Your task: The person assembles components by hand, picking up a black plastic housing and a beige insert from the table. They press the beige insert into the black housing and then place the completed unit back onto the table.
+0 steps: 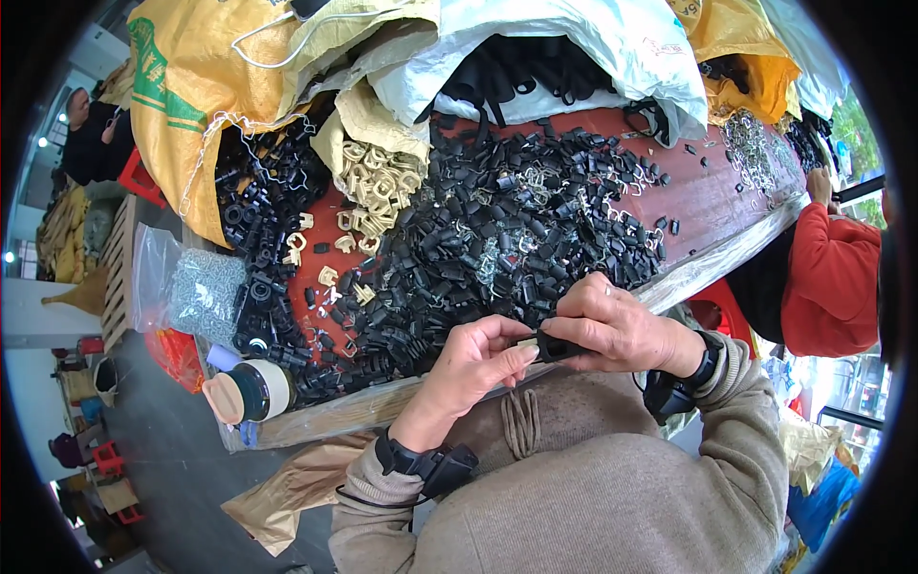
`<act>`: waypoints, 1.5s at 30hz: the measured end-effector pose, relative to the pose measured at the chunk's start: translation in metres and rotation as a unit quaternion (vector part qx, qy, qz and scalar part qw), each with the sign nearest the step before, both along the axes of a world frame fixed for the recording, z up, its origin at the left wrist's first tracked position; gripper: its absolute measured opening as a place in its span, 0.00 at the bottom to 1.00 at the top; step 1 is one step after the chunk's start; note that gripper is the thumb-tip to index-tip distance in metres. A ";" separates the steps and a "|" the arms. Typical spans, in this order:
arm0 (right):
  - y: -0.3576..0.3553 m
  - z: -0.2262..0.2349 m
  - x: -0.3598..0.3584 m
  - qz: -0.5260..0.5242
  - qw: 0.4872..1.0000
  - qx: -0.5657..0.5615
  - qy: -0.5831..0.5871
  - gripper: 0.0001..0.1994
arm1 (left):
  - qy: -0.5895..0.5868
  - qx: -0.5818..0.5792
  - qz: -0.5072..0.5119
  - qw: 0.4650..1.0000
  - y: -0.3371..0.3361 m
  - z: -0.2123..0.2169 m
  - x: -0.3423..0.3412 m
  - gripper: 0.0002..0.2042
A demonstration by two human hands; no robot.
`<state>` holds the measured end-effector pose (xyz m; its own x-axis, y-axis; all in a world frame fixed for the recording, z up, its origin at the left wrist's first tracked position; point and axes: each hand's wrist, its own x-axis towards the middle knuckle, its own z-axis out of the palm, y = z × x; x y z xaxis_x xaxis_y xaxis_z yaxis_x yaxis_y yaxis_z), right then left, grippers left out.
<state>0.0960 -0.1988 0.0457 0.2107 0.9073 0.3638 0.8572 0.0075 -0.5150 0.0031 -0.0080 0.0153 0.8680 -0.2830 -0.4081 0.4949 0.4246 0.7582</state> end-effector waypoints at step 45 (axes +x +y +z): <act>0.022 0.001 -0.006 0.101 0.970 0.025 0.221 0.32 | -0.069 -0.051 0.003 0.996 0.003 -0.003 0.012 0.33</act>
<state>0.0903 -0.1770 0.0463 0.1762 0.9299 0.3229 0.5315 0.1863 -0.8263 0.0147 -0.0050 0.0121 0.9154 -0.3117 -0.2549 0.3868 0.5049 0.7717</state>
